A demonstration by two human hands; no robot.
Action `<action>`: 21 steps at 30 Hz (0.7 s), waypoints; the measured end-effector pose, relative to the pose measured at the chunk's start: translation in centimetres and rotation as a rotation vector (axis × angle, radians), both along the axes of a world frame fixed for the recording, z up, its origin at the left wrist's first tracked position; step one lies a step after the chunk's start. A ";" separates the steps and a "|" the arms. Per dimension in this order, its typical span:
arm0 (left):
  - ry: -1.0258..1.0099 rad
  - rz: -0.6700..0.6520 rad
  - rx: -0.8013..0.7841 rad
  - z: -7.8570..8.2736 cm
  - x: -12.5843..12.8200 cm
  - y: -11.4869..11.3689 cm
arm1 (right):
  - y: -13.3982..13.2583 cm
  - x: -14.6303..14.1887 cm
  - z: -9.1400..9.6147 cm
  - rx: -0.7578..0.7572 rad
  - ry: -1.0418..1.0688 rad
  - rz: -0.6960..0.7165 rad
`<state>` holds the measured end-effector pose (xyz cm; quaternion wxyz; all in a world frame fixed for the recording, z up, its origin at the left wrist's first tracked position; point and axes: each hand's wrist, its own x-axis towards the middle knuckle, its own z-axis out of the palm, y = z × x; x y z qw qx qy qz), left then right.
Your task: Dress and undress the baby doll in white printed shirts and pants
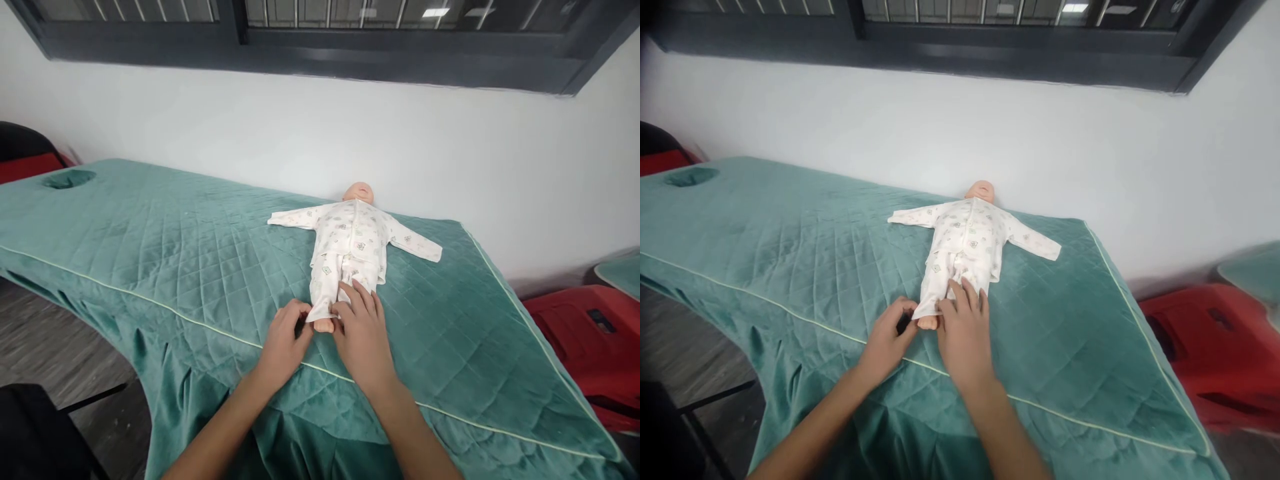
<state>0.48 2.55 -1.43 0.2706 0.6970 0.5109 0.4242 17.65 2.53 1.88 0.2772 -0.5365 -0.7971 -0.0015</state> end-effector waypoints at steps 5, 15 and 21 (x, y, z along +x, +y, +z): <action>-0.089 0.052 0.088 1.2 -0.7 -1.0 | -1.2 0.4 1.7 0.058 0.119 0.026; 0.150 0.100 0.194 -0.5 -0.1 -1.9 | -3.0 1.6 0.0 -0.003 0.250 0.030; 0.257 -0.029 0.381 2.2 1.9 -2.0 | -4.0 4.0 -1.5 -0.171 0.617 -0.023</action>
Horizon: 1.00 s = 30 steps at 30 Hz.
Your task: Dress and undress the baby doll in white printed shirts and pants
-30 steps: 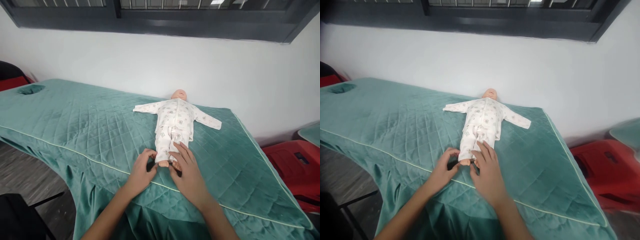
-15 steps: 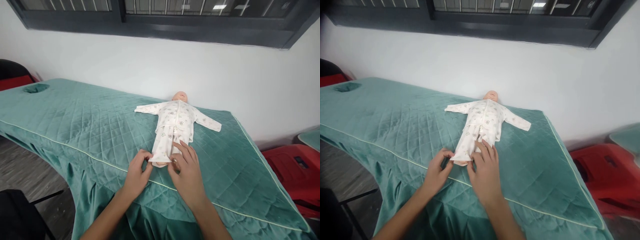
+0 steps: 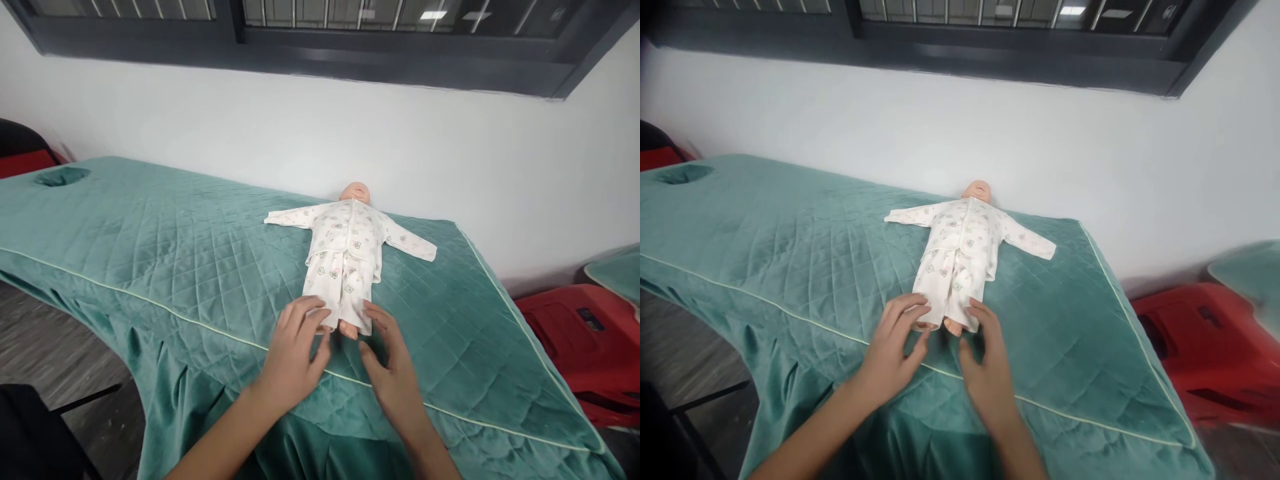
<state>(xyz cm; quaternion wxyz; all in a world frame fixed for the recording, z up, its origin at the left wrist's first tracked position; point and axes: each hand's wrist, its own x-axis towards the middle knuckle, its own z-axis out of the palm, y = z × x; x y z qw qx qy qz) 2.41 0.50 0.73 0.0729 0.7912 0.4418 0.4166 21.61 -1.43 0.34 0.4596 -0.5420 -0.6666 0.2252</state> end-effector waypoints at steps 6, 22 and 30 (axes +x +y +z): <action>0.286 0.018 0.014 1.1 2.4 1.5 | 0.9 0.6 -1.7 -0.041 -0.085 -0.157; 0.184 0.053 0.114 0.7 2.1 0.9 | -0.6 1.0 1.7 0.128 -0.175 -0.081; 0.139 0.069 0.084 -1.1 1.4 0.2 | -0.5 1.2 -1.2 0.022 -0.148 -0.046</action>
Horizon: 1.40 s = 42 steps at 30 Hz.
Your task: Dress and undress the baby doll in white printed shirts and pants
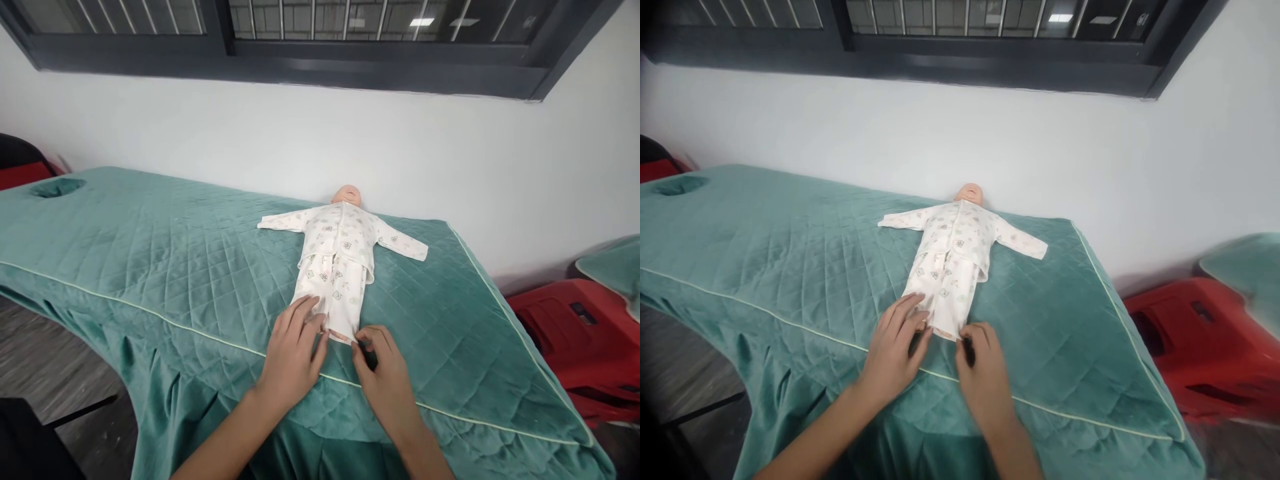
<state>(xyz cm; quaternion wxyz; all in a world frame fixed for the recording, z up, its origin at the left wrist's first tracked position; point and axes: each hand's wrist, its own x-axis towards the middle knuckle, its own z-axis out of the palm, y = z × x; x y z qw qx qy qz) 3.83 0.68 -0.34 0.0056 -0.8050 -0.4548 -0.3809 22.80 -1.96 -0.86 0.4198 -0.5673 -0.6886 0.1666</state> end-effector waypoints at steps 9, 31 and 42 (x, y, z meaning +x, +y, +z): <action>-0.003 0.016 -0.086 -0.3 -0.9 -0.5 | 0.1 1.5 -0.9 -0.108 0.247 0.009; 0.036 -0.207 0.213 -0.5 -1.6 0.2 | 0.2 1.1 -1.5 -0.046 0.197 0.011; 0.081 -0.164 0.279 -0.9 -2.2 -0.9 | 0.0 1.1 -1.2 -0.042 0.169 -0.007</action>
